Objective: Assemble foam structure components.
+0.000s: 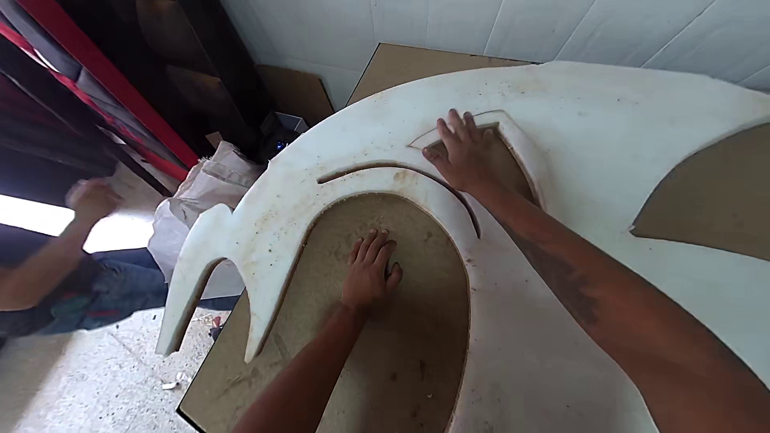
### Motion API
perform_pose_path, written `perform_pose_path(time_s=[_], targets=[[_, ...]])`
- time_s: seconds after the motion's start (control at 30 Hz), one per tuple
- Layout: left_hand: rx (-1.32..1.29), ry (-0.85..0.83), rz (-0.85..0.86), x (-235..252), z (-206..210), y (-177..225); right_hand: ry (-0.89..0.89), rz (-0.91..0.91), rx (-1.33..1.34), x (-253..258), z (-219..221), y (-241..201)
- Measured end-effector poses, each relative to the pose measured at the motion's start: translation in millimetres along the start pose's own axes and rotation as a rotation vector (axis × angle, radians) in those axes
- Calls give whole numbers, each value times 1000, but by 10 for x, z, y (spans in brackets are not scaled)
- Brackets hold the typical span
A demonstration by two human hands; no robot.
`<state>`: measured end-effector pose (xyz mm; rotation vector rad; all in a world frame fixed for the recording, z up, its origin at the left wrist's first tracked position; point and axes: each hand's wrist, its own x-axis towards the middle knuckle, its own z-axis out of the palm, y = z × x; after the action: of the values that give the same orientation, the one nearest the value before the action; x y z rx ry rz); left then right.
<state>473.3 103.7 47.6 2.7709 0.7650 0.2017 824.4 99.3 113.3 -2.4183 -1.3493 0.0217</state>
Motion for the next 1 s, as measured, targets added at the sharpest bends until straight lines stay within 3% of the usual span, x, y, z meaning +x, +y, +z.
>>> perform_pose_path(time_s=[0.07, 0.17, 0.23, 0.37, 0.47, 0.57, 0.63, 0.7, 0.83, 1.0], targets=[[-11, -7, 4, -3, -23, -32, 112, 4, 2, -390, -226, 9], [-19, -4, 69, -11, -124, -115, 223, 22, -32, -924, 44, 384], [-40, -41, 92, -31, -125, 8, 280, 104, 16, -1339, -9, 570], [-75, 9, 56, -61, -64, 132, 428, 184, 223, -1997, -862, 92], [-12, 53, 59, -62, -72, 234, 356, 273, 130, -2484, -868, 154], [54, 80, 37, -108, -21, 104, 118, 342, -78, -2471, -183, 481], [45, 85, 50, -74, 20, 94, 15, 392, -87, -2365, -180, 540], [54, 74, 54, -110, 13, 73, 23, 417, -13, -2308, -302, 555], [54, 93, 61, -110, 12, 99, 286, 453, 56, -2302, -336, 635], [60, 71, 56, -144, 4, 54, 63, 507, -10, -2073, -335, 629]])
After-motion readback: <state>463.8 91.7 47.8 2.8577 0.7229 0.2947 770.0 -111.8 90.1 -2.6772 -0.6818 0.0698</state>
